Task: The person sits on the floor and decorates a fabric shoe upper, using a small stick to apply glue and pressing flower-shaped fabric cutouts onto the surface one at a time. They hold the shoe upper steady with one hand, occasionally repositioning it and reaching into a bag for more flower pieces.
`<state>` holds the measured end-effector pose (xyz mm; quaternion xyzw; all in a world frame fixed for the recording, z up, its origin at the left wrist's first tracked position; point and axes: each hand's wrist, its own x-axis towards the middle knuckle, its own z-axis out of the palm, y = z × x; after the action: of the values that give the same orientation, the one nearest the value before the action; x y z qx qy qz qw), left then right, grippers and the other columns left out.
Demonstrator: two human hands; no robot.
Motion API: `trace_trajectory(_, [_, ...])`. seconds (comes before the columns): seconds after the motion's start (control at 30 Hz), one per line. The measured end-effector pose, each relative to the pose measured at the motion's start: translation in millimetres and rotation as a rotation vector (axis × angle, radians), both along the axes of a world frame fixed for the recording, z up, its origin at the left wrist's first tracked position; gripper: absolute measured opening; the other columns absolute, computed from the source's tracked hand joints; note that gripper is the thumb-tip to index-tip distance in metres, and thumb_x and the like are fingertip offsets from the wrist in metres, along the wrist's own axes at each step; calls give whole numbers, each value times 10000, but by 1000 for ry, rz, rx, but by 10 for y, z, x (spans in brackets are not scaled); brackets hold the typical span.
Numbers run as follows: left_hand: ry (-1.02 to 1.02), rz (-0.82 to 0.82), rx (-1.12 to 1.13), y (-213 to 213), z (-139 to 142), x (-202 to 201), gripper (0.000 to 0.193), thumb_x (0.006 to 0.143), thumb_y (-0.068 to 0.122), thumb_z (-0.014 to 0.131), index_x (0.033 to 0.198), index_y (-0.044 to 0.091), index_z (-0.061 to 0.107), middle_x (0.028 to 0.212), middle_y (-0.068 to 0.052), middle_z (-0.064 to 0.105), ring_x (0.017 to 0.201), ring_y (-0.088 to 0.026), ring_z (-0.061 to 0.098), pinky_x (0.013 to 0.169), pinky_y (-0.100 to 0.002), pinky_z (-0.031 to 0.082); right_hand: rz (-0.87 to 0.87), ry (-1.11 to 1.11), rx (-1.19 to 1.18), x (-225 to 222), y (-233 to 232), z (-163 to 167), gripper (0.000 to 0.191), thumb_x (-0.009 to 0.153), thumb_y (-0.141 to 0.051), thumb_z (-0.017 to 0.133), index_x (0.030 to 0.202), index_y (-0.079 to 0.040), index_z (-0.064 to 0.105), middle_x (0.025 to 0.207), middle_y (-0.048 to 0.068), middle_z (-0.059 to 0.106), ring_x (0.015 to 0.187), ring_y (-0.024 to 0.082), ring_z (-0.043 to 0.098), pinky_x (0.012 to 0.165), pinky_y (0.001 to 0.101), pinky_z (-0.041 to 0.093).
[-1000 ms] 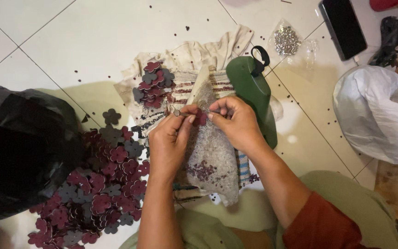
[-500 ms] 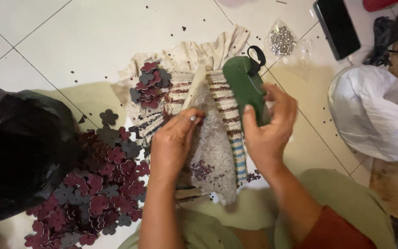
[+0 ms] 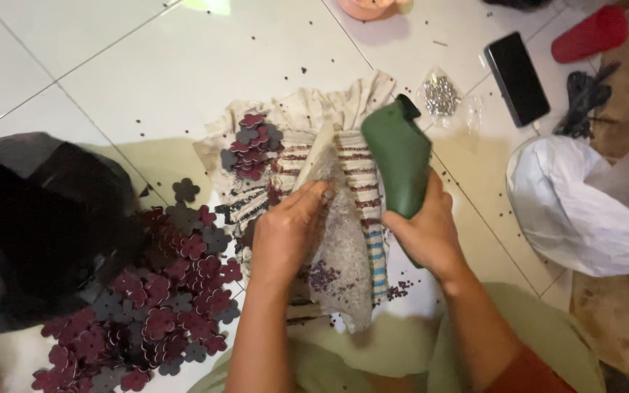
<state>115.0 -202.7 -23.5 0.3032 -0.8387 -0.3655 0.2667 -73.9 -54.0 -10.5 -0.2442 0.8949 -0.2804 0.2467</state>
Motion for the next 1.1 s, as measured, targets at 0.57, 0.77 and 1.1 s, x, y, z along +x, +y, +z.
trace_trajectory(0.57, [-40,20,43,-34,21,-9,141,874,109,712,1011,92,689,990,-145,727,833,-381,715,689,-463,572,485,221,-280,589,94,1009,950,700,-290,875,1459,47,413,1378,243,564,1255,360,575,1067,459,437])
trace_trajectory(0.77, [-13,17,107,-32,14,5,90,880,111,710,939,60,664,903,-172,691,790,-415,677,637,-504,533,343,50,-142,717,6,947,900,689,-303,843,1423,10,425,1270,221,590,1180,358,611,997,424,462])
trace_trajectory(1.1, [-19,70,69,-44,40,-11,93,864,154,720,922,96,677,838,-128,703,766,-360,702,633,-465,552,380,112,-177,660,117,732,917,672,-282,865,1428,14,439,1311,211,596,1230,331,589,1043,419,445])
